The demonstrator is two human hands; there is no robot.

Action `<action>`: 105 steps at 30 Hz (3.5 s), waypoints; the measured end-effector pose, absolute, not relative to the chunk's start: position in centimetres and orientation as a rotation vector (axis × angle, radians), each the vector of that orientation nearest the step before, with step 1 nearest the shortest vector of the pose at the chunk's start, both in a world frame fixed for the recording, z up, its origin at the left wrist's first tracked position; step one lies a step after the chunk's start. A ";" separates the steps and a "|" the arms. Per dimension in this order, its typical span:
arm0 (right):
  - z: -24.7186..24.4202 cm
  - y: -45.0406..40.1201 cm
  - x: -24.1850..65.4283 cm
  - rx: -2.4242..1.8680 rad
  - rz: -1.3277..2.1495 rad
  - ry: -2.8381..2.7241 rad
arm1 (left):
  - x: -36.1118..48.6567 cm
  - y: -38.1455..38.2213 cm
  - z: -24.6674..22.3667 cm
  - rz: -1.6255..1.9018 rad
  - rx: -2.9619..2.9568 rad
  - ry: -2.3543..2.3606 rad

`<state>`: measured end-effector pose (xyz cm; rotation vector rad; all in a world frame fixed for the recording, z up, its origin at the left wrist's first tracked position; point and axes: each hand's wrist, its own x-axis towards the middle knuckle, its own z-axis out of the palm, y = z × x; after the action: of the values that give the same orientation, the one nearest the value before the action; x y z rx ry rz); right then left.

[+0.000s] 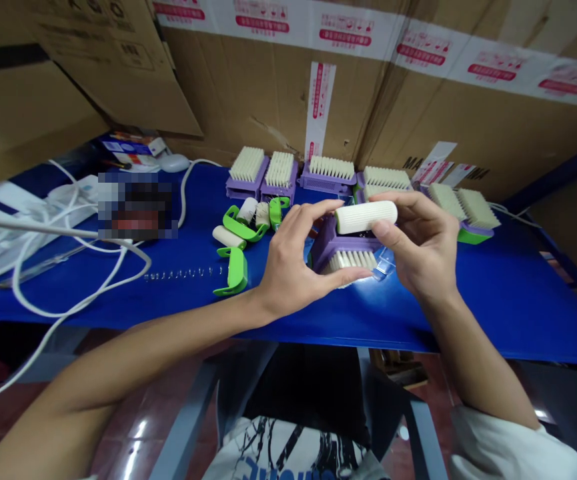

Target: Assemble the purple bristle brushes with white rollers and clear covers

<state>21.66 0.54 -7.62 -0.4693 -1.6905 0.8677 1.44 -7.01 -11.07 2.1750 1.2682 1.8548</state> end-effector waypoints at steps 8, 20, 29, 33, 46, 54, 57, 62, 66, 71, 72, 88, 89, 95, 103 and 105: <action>-7.6 -0.9 21.5 -0.475 0.615 -1.852 | -0.6 -5.4 -7.2 1.758 2.277 0.943; -7.2 -2.0 20.7 -0.518 0.590 -1.729 | -1.5 -5.3 -2.8 1.409 2.735 0.926; -6.9 -1.0 21.8 -0.473 0.603 -1.811 | -1.6 -4.9 -2.3 1.350 2.943 0.898; -7.5 -0.2 22.1 -0.337 0.745 -1.946 | -3.0 -5.1 -3.0 1.376 2.822 1.000; -8.9 -0.9 20.4 -0.293 0.662 -1.903 | -4.7 -5.5 -3.5 1.429 2.711 0.905; -7.5 0.6 21.2 -0.188 0.543 -2.074 | -4.2 -4.5 -3.7 1.486 2.669 0.854; -6.8 0.9 21.4 -0.183 0.514 -2.110 | -4.3 -2.8 -3.7 1.539 2.771 0.607; -7.4 0.8 21.2 -0.258 0.584 -2.085 | -4.4 -2.3 -4.0 1.580 2.777 0.640; -8.5 0.6 20.8 -0.321 0.668 -2.009 | -4.8 -2.8 -4.8 1.622 2.702 0.711; -9.0 0.7 20.5 -0.326 0.543 -2.035 | -4.8 -2.9 -6.2 1.717 2.620 0.875; -9.0 0.7 20.4 -0.324 0.527 -2.029 | -4.7 -3.1 -6.3 1.711 2.591 0.935; -7.8 3.1 23.2 -0.460 0.619 -1.956 | -6.6 -2.1 -7.6 1.546 2.500 0.909; -7.5 3.7 23.8 -0.537 0.549 -1.970 | -6.5 -2.3 -7.7 1.589 2.440 0.913; -7.2 6.8 26.7 -0.926 0.083 -2.574 | -6.0 -2.8 -7.7 1.613 2.128 0.702; -8.8 6.6 24.7 -1.016 0.041 -2.719 | -4.4 -4.2 -7.5 1.249 1.931 1.053; -8.5 6.7 25.0 -1.036 0.168 -2.522 | -4.0 -4.1 -7.8 1.297 1.874 1.071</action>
<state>25.00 6.70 -8.50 -1.0355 -2.5218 0.1676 -4.05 -4.10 -7.79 1.8744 1.0707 1.2971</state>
